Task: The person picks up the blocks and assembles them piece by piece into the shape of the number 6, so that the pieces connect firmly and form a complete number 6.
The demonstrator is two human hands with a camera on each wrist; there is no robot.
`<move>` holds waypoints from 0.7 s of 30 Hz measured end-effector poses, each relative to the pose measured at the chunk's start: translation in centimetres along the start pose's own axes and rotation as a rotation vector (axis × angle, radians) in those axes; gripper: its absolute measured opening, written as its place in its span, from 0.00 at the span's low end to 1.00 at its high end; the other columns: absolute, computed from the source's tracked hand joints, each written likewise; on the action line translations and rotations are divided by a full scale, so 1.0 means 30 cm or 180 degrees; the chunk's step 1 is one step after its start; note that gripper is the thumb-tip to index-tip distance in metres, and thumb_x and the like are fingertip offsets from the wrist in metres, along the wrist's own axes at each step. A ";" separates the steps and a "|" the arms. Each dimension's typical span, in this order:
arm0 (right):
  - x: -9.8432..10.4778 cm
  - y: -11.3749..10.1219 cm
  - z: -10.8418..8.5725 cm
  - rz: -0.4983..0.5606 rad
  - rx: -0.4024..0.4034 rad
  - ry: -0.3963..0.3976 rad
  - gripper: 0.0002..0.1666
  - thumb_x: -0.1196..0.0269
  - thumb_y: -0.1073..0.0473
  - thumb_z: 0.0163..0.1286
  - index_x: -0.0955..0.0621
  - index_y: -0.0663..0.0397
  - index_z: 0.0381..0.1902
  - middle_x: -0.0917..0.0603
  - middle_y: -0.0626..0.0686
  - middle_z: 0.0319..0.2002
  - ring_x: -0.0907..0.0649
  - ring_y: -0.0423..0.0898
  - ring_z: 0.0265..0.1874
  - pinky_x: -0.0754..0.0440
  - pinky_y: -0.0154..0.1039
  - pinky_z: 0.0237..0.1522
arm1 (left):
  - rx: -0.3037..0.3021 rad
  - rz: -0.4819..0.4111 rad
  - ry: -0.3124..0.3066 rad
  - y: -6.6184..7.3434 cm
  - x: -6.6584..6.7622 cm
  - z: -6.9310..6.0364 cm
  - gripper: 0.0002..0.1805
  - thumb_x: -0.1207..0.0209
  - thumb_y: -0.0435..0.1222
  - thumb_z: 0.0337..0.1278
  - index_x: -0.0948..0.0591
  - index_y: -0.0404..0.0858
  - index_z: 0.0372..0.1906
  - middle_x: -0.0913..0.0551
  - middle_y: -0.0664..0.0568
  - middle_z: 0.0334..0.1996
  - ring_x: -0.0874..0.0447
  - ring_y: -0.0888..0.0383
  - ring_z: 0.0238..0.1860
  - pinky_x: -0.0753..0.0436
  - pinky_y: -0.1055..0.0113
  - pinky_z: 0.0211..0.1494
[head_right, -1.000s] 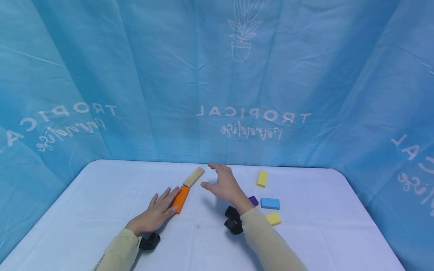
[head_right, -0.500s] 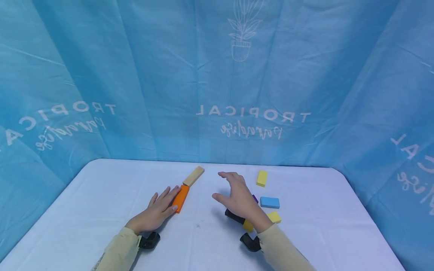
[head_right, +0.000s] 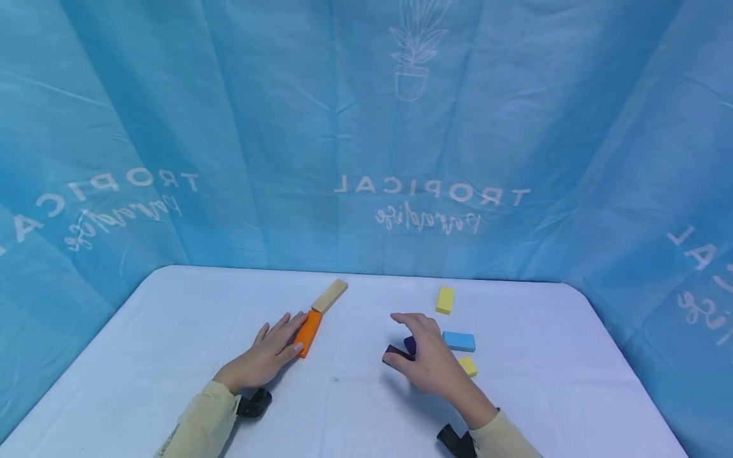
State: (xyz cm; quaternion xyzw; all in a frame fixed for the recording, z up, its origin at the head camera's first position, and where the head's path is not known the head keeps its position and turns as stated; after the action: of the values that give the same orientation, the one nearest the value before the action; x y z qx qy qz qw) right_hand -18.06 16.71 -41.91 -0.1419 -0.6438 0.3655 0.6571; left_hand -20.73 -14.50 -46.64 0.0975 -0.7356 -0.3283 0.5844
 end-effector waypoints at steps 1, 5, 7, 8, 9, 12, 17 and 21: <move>0.001 0.006 -0.010 -0.0008 -0.0017 -0.0012 0.36 0.28 0.51 0.65 0.27 0.48 0.69 0.25 0.54 0.65 0.27 0.56 0.64 0.26 0.61 0.61 | 0.0001 -0.0014 -0.0004 0.001 0.003 0.000 0.36 0.54 0.50 0.79 0.46 0.40 0.81 0.47 0.43 0.80 0.59 0.43 0.80 0.67 0.39 0.77; 0.000 0.029 -0.041 -0.0036 -0.0197 -0.0097 0.38 0.27 0.50 0.63 0.26 0.48 0.69 0.24 0.52 0.64 0.28 0.55 0.65 0.27 0.61 0.63 | -0.0070 0.0016 0.0020 0.003 0.018 0.005 0.35 0.54 0.49 0.79 0.46 0.40 0.80 0.47 0.41 0.79 0.55 0.42 0.80 0.63 0.38 0.77; 0.000 0.039 -0.053 -0.0050 -0.0305 -0.0141 0.38 0.26 0.49 0.62 0.25 0.47 0.68 0.23 0.51 0.63 0.28 0.54 0.65 0.27 0.61 0.64 | -0.0116 0.0059 0.0045 0.001 0.028 0.012 0.34 0.53 0.47 0.79 0.45 0.39 0.80 0.46 0.41 0.79 0.52 0.42 0.79 0.60 0.38 0.77; 0.000 0.044 -0.057 -0.0041 -0.0348 -0.0161 0.38 0.26 0.49 0.61 0.25 0.46 0.68 0.23 0.50 0.62 0.28 0.54 0.65 0.27 0.60 0.64 | -0.0131 0.0091 0.0054 0.001 0.034 0.016 0.34 0.52 0.46 0.79 0.46 0.40 0.80 0.46 0.42 0.79 0.51 0.43 0.79 0.59 0.38 0.77; 0.000 0.049 -0.061 -0.0045 -0.0369 -0.0178 0.38 0.25 0.49 0.61 0.25 0.46 0.68 0.22 0.49 0.62 0.27 0.53 0.64 0.27 0.60 0.64 | -0.0143 0.0109 0.0062 0.001 0.041 0.022 0.34 0.52 0.46 0.78 0.46 0.40 0.81 0.46 0.43 0.79 0.50 0.43 0.79 0.57 0.39 0.78; 0.001 0.062 -0.071 -0.0045 -0.0381 -0.0214 0.38 0.25 0.49 0.60 0.24 0.45 0.66 0.22 0.47 0.61 0.27 0.51 0.63 0.27 0.59 0.65 | -0.0215 0.0122 0.0043 0.003 0.063 0.043 0.34 0.51 0.44 0.78 0.46 0.43 0.81 0.46 0.45 0.79 0.47 0.45 0.78 0.49 0.42 0.78; 0.003 0.069 -0.076 -0.0151 -0.0376 -0.0260 0.37 0.24 0.47 0.58 0.22 0.42 0.65 0.23 0.47 0.61 0.28 0.50 0.61 0.25 0.58 0.63 | -0.0422 0.0199 -0.0069 0.008 0.094 0.083 0.32 0.51 0.43 0.78 0.43 0.46 0.80 0.46 0.46 0.80 0.46 0.43 0.77 0.43 0.43 0.76; -0.001 0.077 -0.071 -0.0266 -0.0335 -0.0338 0.37 0.23 0.51 0.57 0.22 0.41 0.65 0.22 0.46 0.60 0.29 0.49 0.62 0.24 0.57 0.62 | -0.0429 0.0344 -0.0169 0.009 0.105 0.112 0.31 0.51 0.43 0.79 0.43 0.48 0.80 0.47 0.48 0.80 0.47 0.44 0.78 0.45 0.42 0.77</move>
State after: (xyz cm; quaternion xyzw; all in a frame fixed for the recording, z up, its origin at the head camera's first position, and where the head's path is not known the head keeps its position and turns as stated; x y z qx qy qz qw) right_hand -16.73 18.89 -43.72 -0.1297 -0.7014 0.3105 0.6284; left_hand -24.69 -14.70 -44.31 0.0093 -0.7313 -0.3476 0.5868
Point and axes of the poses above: each hand's wrist, its own z-axis towards the middle knuckle, its own x-axis out of the back of the hand, y = z × x, the point moved 3 cm from there along z, towards the middle knuckle
